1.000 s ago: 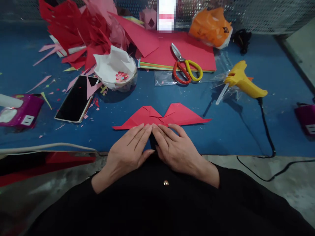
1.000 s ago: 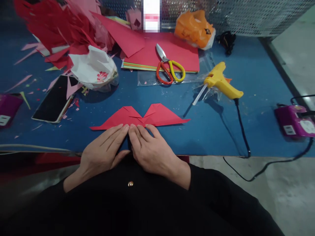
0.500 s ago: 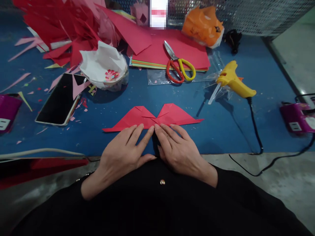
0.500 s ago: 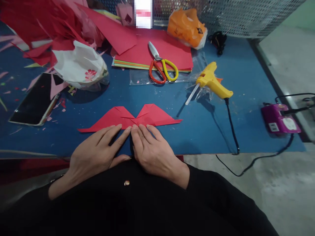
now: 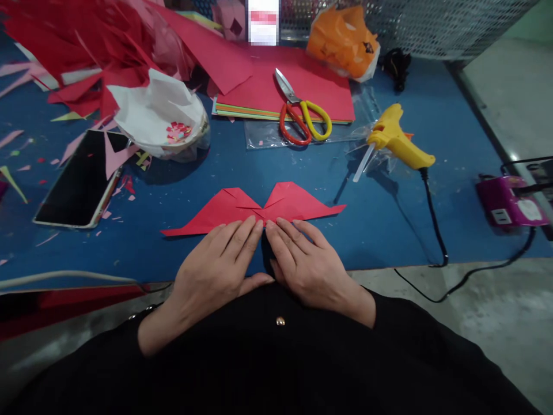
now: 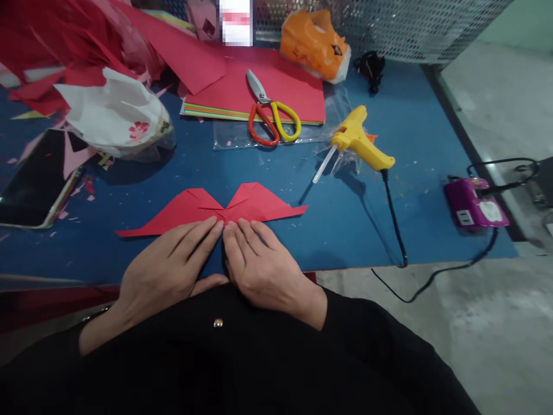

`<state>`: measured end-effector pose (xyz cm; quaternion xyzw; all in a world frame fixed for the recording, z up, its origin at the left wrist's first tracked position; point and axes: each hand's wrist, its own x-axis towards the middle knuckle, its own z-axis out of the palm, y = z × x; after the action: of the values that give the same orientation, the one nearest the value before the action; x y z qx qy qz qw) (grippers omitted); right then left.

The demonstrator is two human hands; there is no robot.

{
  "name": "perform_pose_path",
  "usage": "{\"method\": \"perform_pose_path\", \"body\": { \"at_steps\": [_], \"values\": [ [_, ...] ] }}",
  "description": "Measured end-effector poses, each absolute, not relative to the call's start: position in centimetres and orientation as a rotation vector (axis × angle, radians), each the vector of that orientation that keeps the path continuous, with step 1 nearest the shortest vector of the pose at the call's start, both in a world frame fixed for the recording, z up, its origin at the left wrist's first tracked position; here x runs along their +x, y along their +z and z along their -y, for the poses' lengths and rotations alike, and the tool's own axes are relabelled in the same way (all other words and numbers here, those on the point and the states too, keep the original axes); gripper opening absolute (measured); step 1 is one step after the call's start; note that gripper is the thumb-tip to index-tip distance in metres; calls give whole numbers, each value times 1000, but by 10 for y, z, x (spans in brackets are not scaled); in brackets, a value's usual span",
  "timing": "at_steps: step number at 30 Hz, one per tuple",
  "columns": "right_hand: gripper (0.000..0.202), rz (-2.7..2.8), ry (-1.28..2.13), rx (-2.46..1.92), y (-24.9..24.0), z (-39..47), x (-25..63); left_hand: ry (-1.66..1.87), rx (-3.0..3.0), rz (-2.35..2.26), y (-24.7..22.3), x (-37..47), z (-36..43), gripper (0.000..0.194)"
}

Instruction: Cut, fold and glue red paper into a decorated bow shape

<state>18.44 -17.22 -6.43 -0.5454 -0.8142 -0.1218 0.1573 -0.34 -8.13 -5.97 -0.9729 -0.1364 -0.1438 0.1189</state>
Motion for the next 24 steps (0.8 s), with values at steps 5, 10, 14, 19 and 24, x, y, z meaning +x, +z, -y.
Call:
{"method": "perform_pose_path", "body": {
  "at_steps": [5, 10, 14, 19, 24],
  "values": [
    [42, 2269, -317, -1616, -64, 175, 189, -427, -2837, 367, -61, 0, 80, 72],
    [45, 2202, -352, -1733, -64, 184, 202, -426, -2840, 380, -63, -1, 79, 71],
    [45, 2119, -409, -1880, -65, 196, 217, -419, -2858, 401, -65, -2, 80, 74],
    [45, 1975, -424, -2078, -67, 208, 239, -398, -2873, 439, -66, -3, 82, 77],
    [40, 1882, -507, -2163, -60, 211, 249, -419, -2887, 452, -64, -2, 82, 75]
  ]
}}
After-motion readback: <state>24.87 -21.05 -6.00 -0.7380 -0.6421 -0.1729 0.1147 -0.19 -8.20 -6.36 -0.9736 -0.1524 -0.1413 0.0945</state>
